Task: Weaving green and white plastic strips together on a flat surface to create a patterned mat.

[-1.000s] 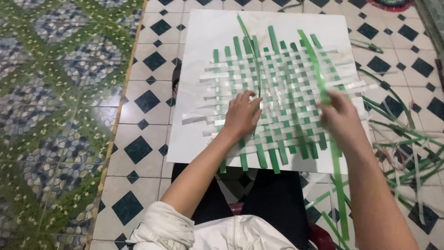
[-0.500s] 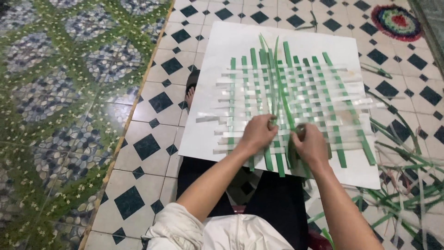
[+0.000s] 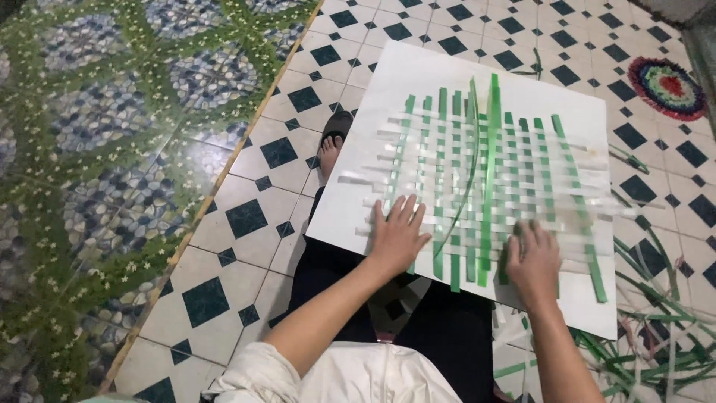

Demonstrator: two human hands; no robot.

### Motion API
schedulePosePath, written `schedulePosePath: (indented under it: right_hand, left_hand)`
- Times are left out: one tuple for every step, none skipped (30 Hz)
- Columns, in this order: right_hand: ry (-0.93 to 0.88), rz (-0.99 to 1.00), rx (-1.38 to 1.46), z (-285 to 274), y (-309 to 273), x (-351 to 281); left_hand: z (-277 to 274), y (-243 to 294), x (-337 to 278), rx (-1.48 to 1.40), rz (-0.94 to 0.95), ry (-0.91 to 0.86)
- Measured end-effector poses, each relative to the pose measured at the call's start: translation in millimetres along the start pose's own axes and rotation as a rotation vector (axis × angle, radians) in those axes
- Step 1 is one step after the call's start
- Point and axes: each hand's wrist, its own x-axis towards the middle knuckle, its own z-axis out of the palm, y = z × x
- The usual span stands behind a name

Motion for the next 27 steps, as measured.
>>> schedulePosePath:
  right_hand:
    - [-0.066,-0.005,0.030,-10,-12,-6]
    - [-0.133,-0.011,0.060,-20,-24,-13]
    - [-0.131,-0.016,0.056,-7,-17,-10]
    - [-0.167,-0.033,0.006,5,-10,-7]
    - [-0.201,-0.050,-0.044,17,-4,-5]
    - [-0.197,-0.054,-0.047,14,-9,-3]
    - [-0.212,-0.044,-0.018,12,-13,-3]
    - [-0.228,-0.034,0.011,10,-18,-3]
    - [-0.226,-0.038,0.008,10,-19,-2]
    - [-0.239,-0.034,0.029,11,-19,-2]
    - [-0.252,-0.033,0.051,12,-21,0]
    - [-0.250,-0.040,0.048,4,-27,-3]
    - [-0.240,-0.043,0.081,-3,-33,-6]
    - [-0.230,-0.047,0.113,-11,-38,-10]
    - [-0.225,-0.053,0.114,4,-26,-13]
    - [-0.058,-0.086,0.110,18,-14,-16]
    - [0.105,-0.119,0.111,36,-6,-21]
    - [0.106,-0.126,0.120,31,-6,-30]
    - [0.154,-0.163,0.148,29,-9,-33]
    - [0.201,-0.200,0.177,26,-13,-37]
    - [0.209,-0.215,0.193,19,-20,-44]
    - [0.070,-0.082,0.177,13,-26,-51]
    - [-0.073,0.051,0.152,5,-31,-60]
    - [-0.071,0.033,0.161,18,-28,-68]
    - [0.082,-0.033,0.104,28,-22,-77]
    - [0.236,-0.097,0.049,39,-16,-85]
    - [0.242,-0.107,0.053,46,-19,-91]
  left_hand:
    - [-2,-4,3,0.046,0.004,-0.017]
    - [-4,-9,6,0.091,0.008,-0.033]
    - [0,-15,12,0.088,0.006,-0.028]
    - [4,-22,18,0.118,-0.001,-0.068]
    - [8,-29,25,0.150,-0.007,-0.107]
    - [6,-32,28,0.149,-0.008,-0.100]
    - [4,-34,29,0.138,-0.010,-0.119]
    - [3,-37,30,0.128,-0.013,-0.138]
    - [-3,-36,30,0.125,-0.015,-0.134]
    - [-8,-36,29,0.103,-0.016,-0.131]
    - [-14,-36,27,0.081,-0.019,-0.125]
    - [-14,-38,28,0.079,-0.024,-0.119]
    - [-14,-40,29,0.094,-0.025,-0.132]
    - [-14,-41,31,0.109,-0.027,-0.145]
    - [-16,-43,32,0.111,-0.029,-0.138]
    - [-19,-43,33,0.108,-0.027,-0.129]
    - [-22,-47,31,0.109,-0.030,-0.125]
    - [-18,-46,29,0.116,-0.038,-0.121]
    - [-19,-49,30,0.102,-0.039,-0.157]
    - [-19,-52,32,0.087,-0.041,-0.193]
    - [-27,-50,27,0.101,-0.053,-0.179]
    - [-34,-47,23,0.077,-0.044,-0.171]
    - [-38,-43,17,0.046,-0.036,-0.166]
    - [-39,-45,17,0.053,-0.050,-0.154]
    - [-39,-43,17,0.090,-0.046,-0.164]
    - [-38,-41,17,0.127,-0.042,-0.175]
    - [-37,-42,17,0.131,-0.048,-0.165]
